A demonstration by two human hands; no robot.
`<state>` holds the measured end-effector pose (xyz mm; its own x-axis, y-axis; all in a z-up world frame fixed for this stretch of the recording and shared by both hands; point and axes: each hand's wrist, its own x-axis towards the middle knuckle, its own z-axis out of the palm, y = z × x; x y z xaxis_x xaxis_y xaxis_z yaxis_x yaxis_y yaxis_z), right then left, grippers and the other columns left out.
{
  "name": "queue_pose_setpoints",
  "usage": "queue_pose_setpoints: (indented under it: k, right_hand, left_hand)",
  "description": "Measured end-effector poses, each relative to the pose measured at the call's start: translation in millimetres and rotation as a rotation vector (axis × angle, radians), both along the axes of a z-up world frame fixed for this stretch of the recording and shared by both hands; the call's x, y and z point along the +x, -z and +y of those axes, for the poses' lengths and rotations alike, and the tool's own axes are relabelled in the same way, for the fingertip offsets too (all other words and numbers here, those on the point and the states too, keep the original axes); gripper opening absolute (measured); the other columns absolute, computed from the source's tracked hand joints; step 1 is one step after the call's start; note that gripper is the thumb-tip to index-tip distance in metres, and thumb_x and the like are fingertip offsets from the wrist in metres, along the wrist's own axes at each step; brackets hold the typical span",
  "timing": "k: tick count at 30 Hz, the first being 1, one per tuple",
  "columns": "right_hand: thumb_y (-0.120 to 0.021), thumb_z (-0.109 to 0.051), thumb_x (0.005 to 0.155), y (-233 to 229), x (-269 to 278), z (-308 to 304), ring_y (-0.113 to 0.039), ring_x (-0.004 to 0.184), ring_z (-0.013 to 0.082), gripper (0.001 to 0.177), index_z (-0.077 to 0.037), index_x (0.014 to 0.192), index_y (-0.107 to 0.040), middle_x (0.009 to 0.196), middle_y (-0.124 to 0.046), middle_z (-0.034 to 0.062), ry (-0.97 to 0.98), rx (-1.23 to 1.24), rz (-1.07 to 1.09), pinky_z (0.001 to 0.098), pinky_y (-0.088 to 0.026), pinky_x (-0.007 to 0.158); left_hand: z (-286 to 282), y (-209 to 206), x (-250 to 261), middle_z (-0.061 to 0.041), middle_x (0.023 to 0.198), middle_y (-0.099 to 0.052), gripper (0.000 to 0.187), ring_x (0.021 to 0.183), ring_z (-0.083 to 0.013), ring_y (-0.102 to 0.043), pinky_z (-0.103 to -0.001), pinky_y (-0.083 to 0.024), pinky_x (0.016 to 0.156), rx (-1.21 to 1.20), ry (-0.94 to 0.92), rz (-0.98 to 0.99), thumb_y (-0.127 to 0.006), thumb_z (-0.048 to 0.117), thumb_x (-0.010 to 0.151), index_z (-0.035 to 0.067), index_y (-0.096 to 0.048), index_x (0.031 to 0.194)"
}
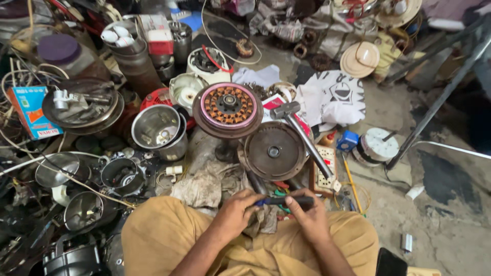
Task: The person cleans and reassembles parts of a ceiling fan, using a cloth to wipe down the internal motor housing and then hammering the two halves of the housing back together with a metal tool.
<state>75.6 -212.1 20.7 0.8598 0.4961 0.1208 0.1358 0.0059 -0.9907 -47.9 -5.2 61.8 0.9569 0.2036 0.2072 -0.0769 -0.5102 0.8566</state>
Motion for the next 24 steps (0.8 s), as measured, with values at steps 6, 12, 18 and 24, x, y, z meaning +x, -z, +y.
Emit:
queue_pose_setpoints:
  k: [6, 12, 18, 24]
  right_hand:
    - [-0.075, -0.019, 0.089, -4, 2, 3, -0.058, 0.072, 0.0089, 0.018, -0.002, 0.094, -0.070, 0.081, -0.065, 0.0003, 0.131, -0.032, 0.048, 0.0259, -0.050, 0.062]
    - [-0.075, -0.019, 0.096, -24, -2, 7, -0.060, 0.080, 0.0079, 0.019, -0.001, 0.099, -0.069, 0.087, -0.069, 0.0025, 0.044, 0.007, -0.089, 0.0232, -0.049, 0.074]
    - [-0.073, -0.018, 0.098, -38, -10, 11, -0.064, 0.084, 0.0095, 0.019, -0.001, 0.102, -0.067, 0.093, -0.071, 0.0035, 0.084, 0.084, -0.058, 0.0251, -0.053, 0.080]
    - [-0.072, -0.013, 0.098, -46, -25, 18, -0.064, 0.092, 0.0107, 0.017, 0.001, 0.106, -0.065, 0.103, -0.072, 0.0062, 0.081, 0.158, -0.116, 0.0257, -0.051, 0.086]
  left_hand:
    - [6, 4, -5, -0.017, 0.111, -0.070, 0.030, 0.106, -0.0386, -0.067, -0.043, -0.053, 0.090, 0.067, -0.080, -0.094, -0.065, -0.004, 0.088, 0.004, -0.070, 0.117]
    - [7, 0, -8, -0.016, 0.112, -0.070, 0.032, 0.107, -0.0371, -0.068, -0.040, -0.054, 0.090, 0.026, -0.066, -0.129, -0.066, -0.002, 0.089, 0.004, -0.068, 0.120]
    - [7, 8, -5, -0.018, 0.115, -0.072, 0.027, 0.105, -0.0333, -0.071, -0.041, -0.057, 0.089, -0.369, -0.125, -0.050, -0.060, 0.007, 0.096, 0.005, -0.061, 0.123]
    - [5, 24, 6, -0.021, 0.131, -0.068, 0.018, 0.114, -0.0289, -0.067, -0.041, -0.053, 0.096, -1.612, -0.054, -0.035, -0.041, 0.020, 0.109, 0.009, -0.052, 0.120]
